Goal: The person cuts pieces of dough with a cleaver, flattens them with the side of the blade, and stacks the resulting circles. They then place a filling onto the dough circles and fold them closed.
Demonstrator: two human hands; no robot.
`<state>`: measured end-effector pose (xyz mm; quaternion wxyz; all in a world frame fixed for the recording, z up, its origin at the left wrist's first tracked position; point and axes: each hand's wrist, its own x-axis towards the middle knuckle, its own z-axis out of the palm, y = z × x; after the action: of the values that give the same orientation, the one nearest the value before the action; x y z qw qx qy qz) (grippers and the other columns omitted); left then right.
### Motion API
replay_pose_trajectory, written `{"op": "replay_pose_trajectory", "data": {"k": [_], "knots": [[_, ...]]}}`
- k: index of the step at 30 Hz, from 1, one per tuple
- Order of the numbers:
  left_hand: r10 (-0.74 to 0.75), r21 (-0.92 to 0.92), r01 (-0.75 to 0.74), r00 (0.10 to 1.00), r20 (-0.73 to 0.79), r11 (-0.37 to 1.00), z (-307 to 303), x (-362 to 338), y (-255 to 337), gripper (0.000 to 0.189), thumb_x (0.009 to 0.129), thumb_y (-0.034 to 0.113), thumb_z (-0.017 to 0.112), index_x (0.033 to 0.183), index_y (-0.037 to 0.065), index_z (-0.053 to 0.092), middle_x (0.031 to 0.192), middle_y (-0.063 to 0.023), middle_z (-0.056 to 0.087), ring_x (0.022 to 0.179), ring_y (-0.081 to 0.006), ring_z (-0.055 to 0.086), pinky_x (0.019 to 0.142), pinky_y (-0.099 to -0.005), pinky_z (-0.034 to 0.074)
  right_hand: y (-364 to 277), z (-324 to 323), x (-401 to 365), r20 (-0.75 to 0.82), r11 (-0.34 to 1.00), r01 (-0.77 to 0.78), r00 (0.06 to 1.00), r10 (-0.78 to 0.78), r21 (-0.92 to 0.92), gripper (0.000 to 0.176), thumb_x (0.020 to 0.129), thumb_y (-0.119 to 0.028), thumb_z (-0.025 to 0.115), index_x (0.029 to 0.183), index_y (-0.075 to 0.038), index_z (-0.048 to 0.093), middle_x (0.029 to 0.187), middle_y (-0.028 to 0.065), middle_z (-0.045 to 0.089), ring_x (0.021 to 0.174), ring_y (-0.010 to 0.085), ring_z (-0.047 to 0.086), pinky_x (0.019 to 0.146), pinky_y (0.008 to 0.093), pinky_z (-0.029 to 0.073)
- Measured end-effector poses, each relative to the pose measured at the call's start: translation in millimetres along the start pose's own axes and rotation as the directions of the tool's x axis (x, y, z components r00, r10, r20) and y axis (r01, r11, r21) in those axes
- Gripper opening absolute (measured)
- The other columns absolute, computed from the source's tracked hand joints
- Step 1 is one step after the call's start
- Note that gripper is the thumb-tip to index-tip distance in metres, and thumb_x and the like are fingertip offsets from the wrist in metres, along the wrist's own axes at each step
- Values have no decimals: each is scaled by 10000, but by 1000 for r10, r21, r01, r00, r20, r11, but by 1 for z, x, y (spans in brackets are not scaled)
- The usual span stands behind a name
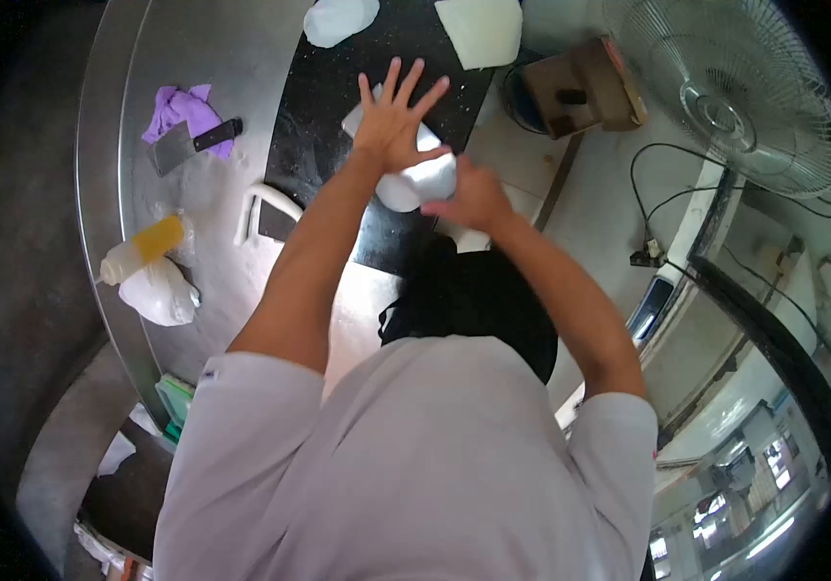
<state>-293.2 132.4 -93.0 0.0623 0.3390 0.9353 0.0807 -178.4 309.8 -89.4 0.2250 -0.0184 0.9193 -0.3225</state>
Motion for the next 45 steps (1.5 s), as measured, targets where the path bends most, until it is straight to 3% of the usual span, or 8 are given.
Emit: {"op": "replay_pose_trajectory", "data": {"k": [7,15,20,24,27,33,41,45], "knots": [[153,-147,-154,988,-17,977,14,-16,16,1043,698,775,681,1592,338,367,1701,-87,218,1553,-457,131,1084,-830,116,0,18,-49,84,981,-154,986,144,119,852,697,-523,887,1230,25,512,1041,308,689,1030,515,661,904,532,535],[158,34,-157,987,-19,987,2,7,-3,1023,742,772,661,1602,325,331,1708,-117,173,1549,-457,124,1131,-788,123,2,0,-4,-74,996,83,994,-86,-33,773,703,-545,877,1101,26,542,922,269,698,889,485,688,755,523,547],[261,-100,-251,960,104,963,18,-32,34,1049,718,792,657,1602,329,333,1706,-109,181,1547,-467,136,1071,-839,140,16,48,-62,-55,940,-9,998,29,342,832,713,-536,877,1191,48,525,965,287,682,882,475,687,750,525,537],[105,13,-104,991,-79,994,8,-2,32,1028,743,803,635,1600,322,333,1696,-122,201,1506,-477,226,1065,-821,192,45,9,-32,-19,987,79,996,-82,-140,963,707,-652,824,1265,38,449,928,251,681,816,459,673,732,528,531],[-86,-74,71,970,-229,995,16,5,11,1038,741,805,641,1601,309,336,1693,-151,197,1508,-491,216,1083,-804,186,42,-20,7,-30,954,287,956,-290,-90,914,708,-649,826,1218,25,478,949,255,684,836,474,669,739,537,523],[69,-106,-67,997,18,992,22,-32,40,1096,694,802,670,1609,303,331,1694,-240,126,1535,-539,70,1059,-852,70,34,11,-43,104,993,111,989,-107,-32,890,689,-561,883,1231,36,506,1052,323,674,1019,470,677,870,516,547],[-192,-108,169,945,-263,980,23,8,18,1103,720,838,630,1612,266,325,1684,-257,136,1508,-551,155,1068,-835,105,42,-62,38,198,948,295,943,-268,-122,890,653,-521,913,1217,20,486,948,309,666,954,515,655,818,559,519],[-74,-44,69,991,-108,997,27,-15,21,1100,725,831,637,1620,282,307,1689,-263,105,1522,-563,84,1087,-829,60,30,-39,6,265,970,238,940,-217,-50,883,634,-510,926,1190,17,488,899,296,671,909,521,659,798,548,527]]}}
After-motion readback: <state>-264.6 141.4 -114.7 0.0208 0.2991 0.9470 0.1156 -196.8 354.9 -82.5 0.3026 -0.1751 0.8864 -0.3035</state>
